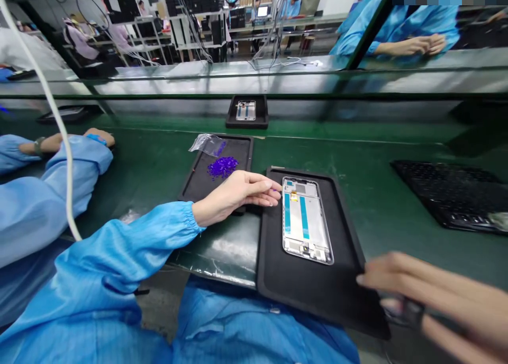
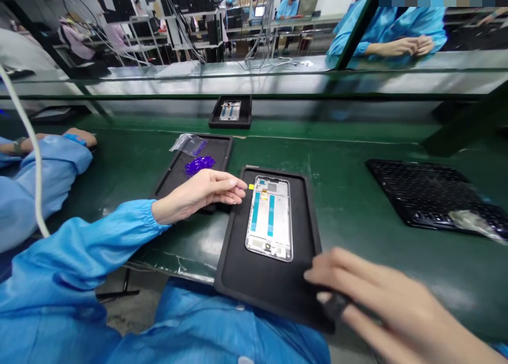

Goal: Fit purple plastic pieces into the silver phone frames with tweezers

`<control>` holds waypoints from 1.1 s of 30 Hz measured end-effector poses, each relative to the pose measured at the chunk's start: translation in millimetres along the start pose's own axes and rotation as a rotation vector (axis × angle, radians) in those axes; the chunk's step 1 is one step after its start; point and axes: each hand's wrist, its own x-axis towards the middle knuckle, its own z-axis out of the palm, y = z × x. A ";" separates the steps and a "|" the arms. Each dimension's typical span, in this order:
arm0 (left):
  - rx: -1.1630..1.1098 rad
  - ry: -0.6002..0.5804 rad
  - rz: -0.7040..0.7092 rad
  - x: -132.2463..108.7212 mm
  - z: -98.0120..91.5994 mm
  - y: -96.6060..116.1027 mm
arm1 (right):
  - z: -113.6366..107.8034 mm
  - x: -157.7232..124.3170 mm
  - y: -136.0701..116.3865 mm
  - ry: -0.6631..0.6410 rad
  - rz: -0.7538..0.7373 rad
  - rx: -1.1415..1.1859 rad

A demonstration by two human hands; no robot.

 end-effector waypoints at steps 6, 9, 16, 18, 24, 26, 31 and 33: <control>0.028 0.007 0.016 2.0 -3.1 -2.5 | -22.8 96.3 -7.1 0.143 0.188 0.245; 0.048 0.029 0.041 3.4 -3.5 -3.6 | -9.6 121.8 -7.5 0.211 0.360 0.478; 0.081 0.054 0.054 4.8 -3.3 -4.2 | 12.5 157.3 -2.2 0.190 0.537 0.909; 0.104 0.049 0.061 3.9 -2.2 -6.1 | 16.4 159.0 -0.4 0.124 0.538 0.962; 0.288 0.012 0.163 1.5 0.3 -17.7 | 29.8 145.1 -6.9 0.132 0.405 0.754; 0.407 0.016 0.222 0.2 1.0 -19.7 | 32.1 141.8 -11.3 0.143 0.379 0.648; 0.586 0.041 0.364 -6.3 5.5 -16.2 | 34.0 142.0 -16.2 0.124 0.345 0.578; 0.610 0.039 0.386 -8.5 7.4 -14.3 | 33.8 143.2 -16.3 0.114 0.344 0.591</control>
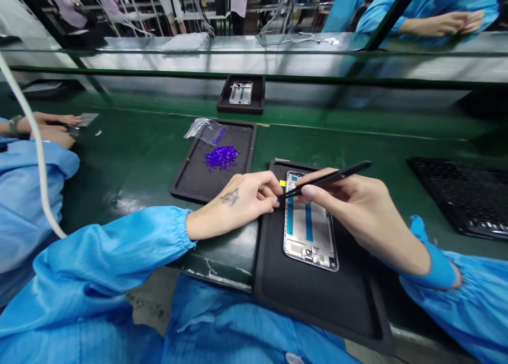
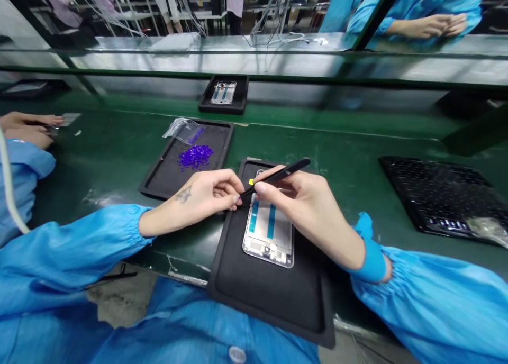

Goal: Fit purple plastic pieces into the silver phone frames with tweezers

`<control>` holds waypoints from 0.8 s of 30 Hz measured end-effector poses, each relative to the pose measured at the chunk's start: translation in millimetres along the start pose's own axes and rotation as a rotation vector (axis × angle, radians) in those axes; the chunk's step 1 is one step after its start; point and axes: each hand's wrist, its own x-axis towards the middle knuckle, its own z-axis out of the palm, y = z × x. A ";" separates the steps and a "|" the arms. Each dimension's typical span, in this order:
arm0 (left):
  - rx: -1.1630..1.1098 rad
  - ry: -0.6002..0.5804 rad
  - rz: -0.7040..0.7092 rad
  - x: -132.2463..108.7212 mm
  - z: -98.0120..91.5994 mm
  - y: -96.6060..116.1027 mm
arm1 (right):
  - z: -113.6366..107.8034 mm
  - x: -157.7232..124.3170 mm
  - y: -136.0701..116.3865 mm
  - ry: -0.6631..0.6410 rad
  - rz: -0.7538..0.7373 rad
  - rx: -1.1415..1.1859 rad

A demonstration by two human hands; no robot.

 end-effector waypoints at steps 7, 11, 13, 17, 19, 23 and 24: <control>0.039 -0.012 0.003 -1.2 -0.1 4.3 | -0.4 2.2 -1.4 -0.030 0.032 0.030; 0.062 -0.022 0.022 -2.0 -0.2 6.2 | -1.5 1.9 -1.7 -0.027 0.030 0.023; 0.067 -0.023 0.042 -2.4 0.1 6.6 | -1.5 1.9 -1.3 -0.034 0.034 0.022; 0.077 -0.019 0.057 -2.5 0.1 5.4 | 0.0 1.0 -1.1 -0.046 0.023 0.005; 0.074 -0.033 0.047 -2.3 -0.9 4.4 | -0.4 0.5 -1.8 -0.037 -0.001 -0.015; 0.101 -0.017 0.061 -5.3 -1.2 6.8 | -9.2 6.1 1.2 0.029 -0.062 -0.041; 0.176 -0.021 0.109 -7.5 0.2 8.8 | -13.1 9.7 4.2 0.065 -0.076 -0.049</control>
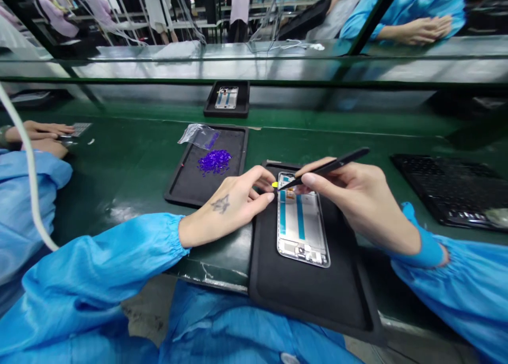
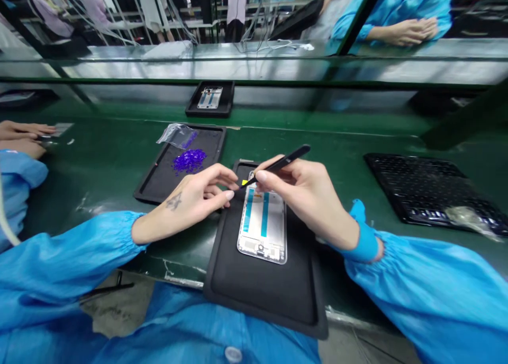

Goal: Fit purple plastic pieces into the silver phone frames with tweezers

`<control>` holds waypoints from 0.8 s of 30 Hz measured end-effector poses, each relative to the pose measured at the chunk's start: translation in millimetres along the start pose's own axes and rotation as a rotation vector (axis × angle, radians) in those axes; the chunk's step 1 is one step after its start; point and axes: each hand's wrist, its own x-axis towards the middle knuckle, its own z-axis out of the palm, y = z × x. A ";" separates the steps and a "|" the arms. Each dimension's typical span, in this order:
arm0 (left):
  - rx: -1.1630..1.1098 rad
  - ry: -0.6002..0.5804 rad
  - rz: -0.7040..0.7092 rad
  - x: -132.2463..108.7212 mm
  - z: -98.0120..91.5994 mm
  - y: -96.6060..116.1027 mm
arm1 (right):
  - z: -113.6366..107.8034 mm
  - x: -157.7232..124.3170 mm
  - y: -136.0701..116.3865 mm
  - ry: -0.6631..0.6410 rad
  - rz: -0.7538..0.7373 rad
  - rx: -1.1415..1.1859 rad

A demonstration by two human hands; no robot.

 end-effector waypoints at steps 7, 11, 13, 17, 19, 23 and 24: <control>0.636 -0.373 0.372 -18.9 26.0 10.9 | -17.2 27.0 40.6 0.127 -0.014 -0.060; 0.700 -0.313 0.482 -21.1 36.8 2.2 | -13.5 28.1 50.0 0.094 -0.030 -0.053; 0.688 -0.266 0.557 -21.2 36.9 0.6 | -11.6 26.0 50.2 0.068 -0.032 -0.031; 0.581 -0.157 0.637 -22.3 30.0 7.4 | -10.4 22.5 49.9 0.007 -0.033 0.010; 0.548 -0.136 0.658 -22.7 25.8 12.3 | -10.5 21.7 50.3 -0.017 -0.043 0.004; 0.530 -0.123 0.662 -23.0 21.6 17.8 | -10.8 20.7 49.6 -0.041 -0.069 -0.053; 0.525 -0.119 0.661 -23.0 21.3 18.2 | -10.9 20.5 49.0 -0.044 -0.076 -0.063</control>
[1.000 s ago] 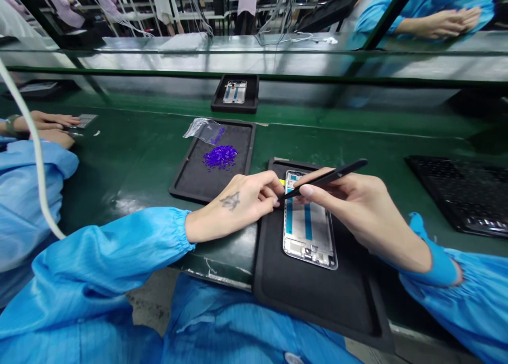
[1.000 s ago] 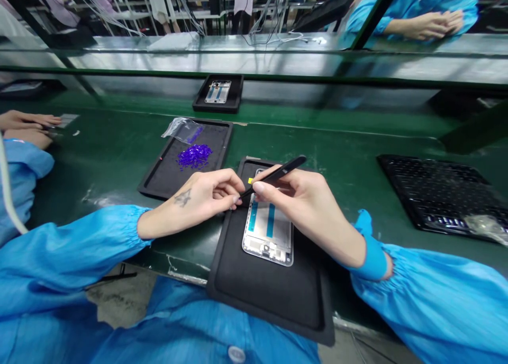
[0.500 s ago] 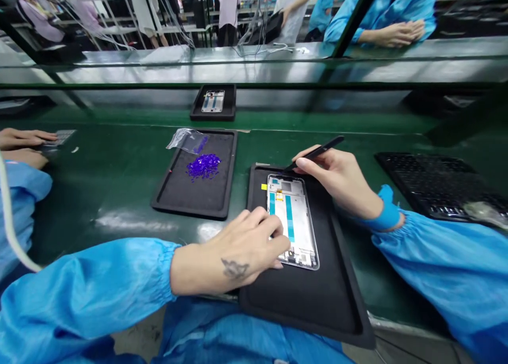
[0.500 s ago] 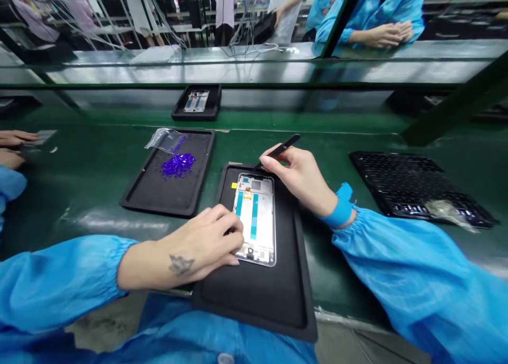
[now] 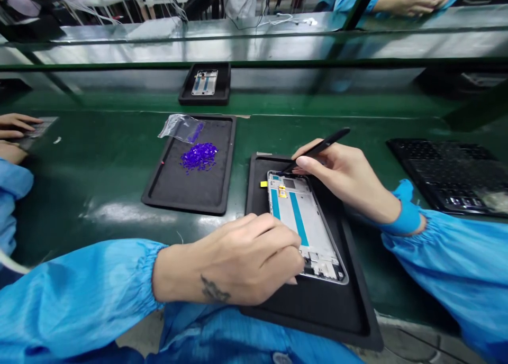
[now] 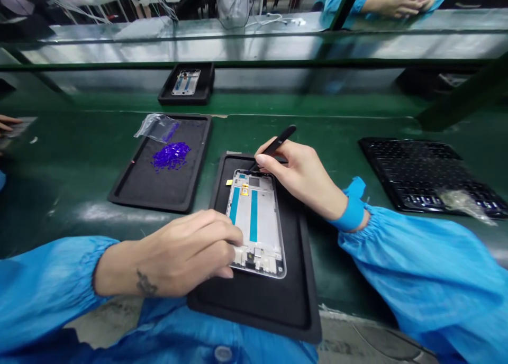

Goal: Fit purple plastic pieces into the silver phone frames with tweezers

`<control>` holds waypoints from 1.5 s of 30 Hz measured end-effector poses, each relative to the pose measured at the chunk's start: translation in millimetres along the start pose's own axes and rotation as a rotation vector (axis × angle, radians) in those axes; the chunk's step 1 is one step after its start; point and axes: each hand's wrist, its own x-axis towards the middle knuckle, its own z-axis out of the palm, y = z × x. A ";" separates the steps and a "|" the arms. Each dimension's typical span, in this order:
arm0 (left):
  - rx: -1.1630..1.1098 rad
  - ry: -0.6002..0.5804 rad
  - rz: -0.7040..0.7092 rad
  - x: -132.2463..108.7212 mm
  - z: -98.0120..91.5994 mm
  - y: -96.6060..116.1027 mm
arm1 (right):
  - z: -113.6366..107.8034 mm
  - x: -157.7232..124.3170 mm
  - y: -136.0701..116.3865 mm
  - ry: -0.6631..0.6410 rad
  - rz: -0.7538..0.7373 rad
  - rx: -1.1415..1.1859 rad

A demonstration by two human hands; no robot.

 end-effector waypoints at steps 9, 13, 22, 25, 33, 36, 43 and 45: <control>-0.009 -0.004 -0.004 -0.2 1.4 0.0 | 0.4 -1.0 -6.7 0.005 -0.092 -0.146; -0.023 -0.010 -0.009 -1.4 1.6 -0.4 | 1.2 -2.9 -9.4 0.007 -0.121 -0.214; -0.015 -0.039 -0.007 -3.5 2.7 -0.6 | -4.7 -6.0 -12.2 -0.025 0.006 -0.032; -0.004 -0.044 -0.004 -2.3 1.7 0.0 | -5.4 -4.8 -11.6 -0.041 0.043 0.016; -0.005 -0.037 -0.006 -3.2 2.2 0.3 | -3.7 -5.0 -10.1 -0.043 0.062 0.046; -0.008 -0.032 -0.011 -3.4 2.6 0.4 | -3.3 -5.1 -9.9 -0.027 0.025 -0.022; 0.001 -0.028 -0.004 -2.4 2.1 0.9 | -2.9 -4.9 -7.9 -0.032 0.041 0.032; 0.007 -0.036 -0.003 -2.4 1.9 0.9 | -2.8 -4.4 -6.8 -0.034 0.073 0.064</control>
